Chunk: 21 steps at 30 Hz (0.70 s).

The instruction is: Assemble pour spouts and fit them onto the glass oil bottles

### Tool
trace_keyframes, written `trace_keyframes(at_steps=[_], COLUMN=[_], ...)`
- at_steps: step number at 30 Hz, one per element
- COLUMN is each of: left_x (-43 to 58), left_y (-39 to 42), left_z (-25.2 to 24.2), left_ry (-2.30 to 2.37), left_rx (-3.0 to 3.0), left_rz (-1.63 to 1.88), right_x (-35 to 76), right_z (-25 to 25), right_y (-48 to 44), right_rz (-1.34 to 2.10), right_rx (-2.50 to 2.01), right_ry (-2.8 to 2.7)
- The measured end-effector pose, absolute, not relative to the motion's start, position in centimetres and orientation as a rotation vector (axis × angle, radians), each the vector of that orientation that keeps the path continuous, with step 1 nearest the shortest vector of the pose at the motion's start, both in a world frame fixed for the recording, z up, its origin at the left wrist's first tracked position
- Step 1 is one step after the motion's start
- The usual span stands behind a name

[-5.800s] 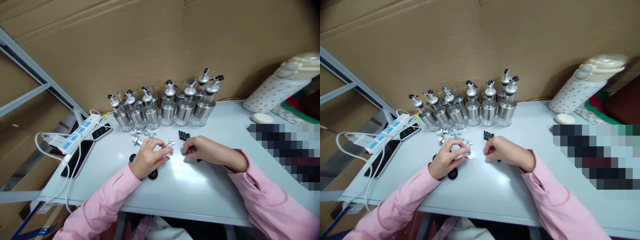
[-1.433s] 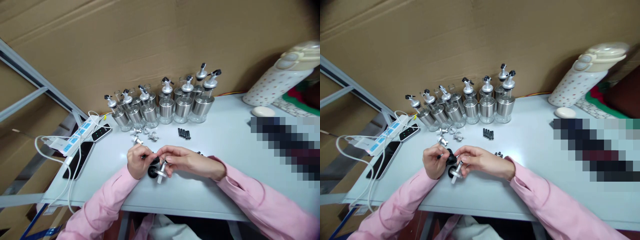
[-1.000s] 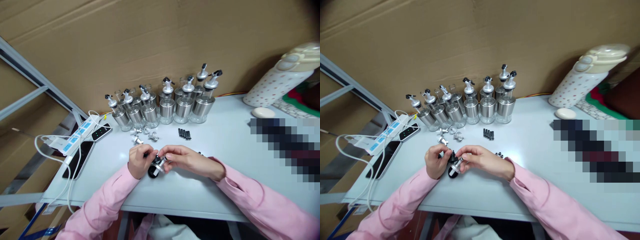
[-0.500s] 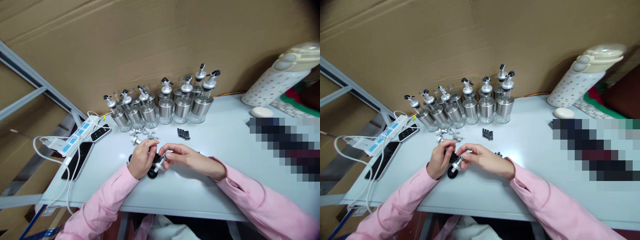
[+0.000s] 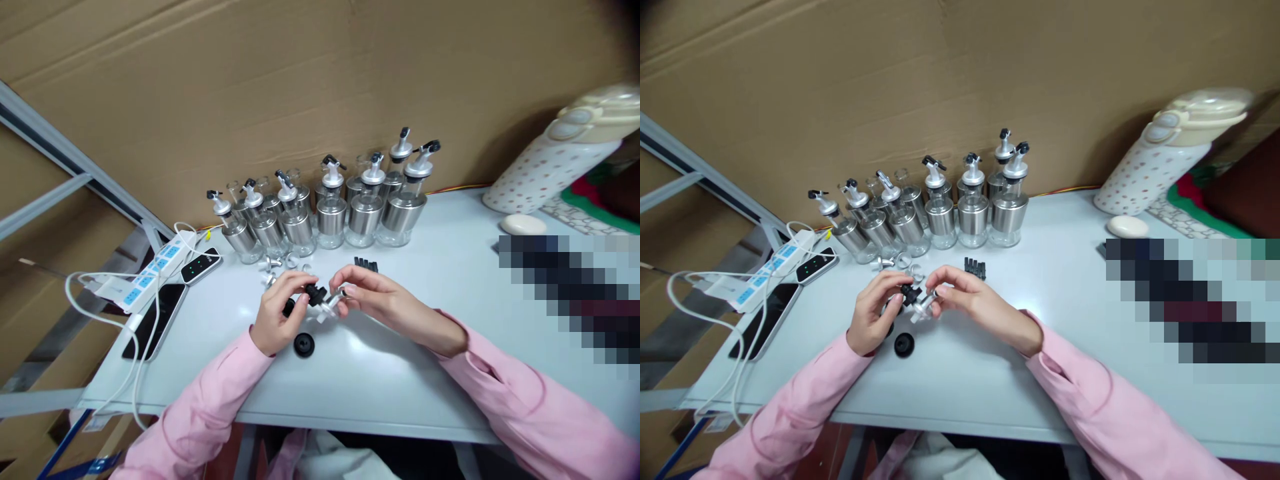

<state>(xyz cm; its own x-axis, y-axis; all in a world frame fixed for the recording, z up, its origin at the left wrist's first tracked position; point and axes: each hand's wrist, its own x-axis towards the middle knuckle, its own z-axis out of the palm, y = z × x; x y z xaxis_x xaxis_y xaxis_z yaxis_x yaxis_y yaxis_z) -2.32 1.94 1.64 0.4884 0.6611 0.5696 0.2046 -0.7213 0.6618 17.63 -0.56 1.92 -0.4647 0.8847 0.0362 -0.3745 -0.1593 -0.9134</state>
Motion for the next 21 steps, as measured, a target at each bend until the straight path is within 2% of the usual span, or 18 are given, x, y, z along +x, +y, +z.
trace_keyframes(at_steps=[11, 21], left_x=[-1.6, -1.7], left_y=[1.8, 1.6], left_z=[0.8, 0.6], left_ry=[0.689, 0.673], left_rx=[1.705, 1.721], left_rz=[1.297, 1.287], right_x=[18.6, 18.4], right_z=[3.5, 3.1], right_y=[-0.2, -0.2], right_rz=[1.559, 1.571], right_rx=[-0.755, -0.757], right_ry=[-0.956, -1.033])
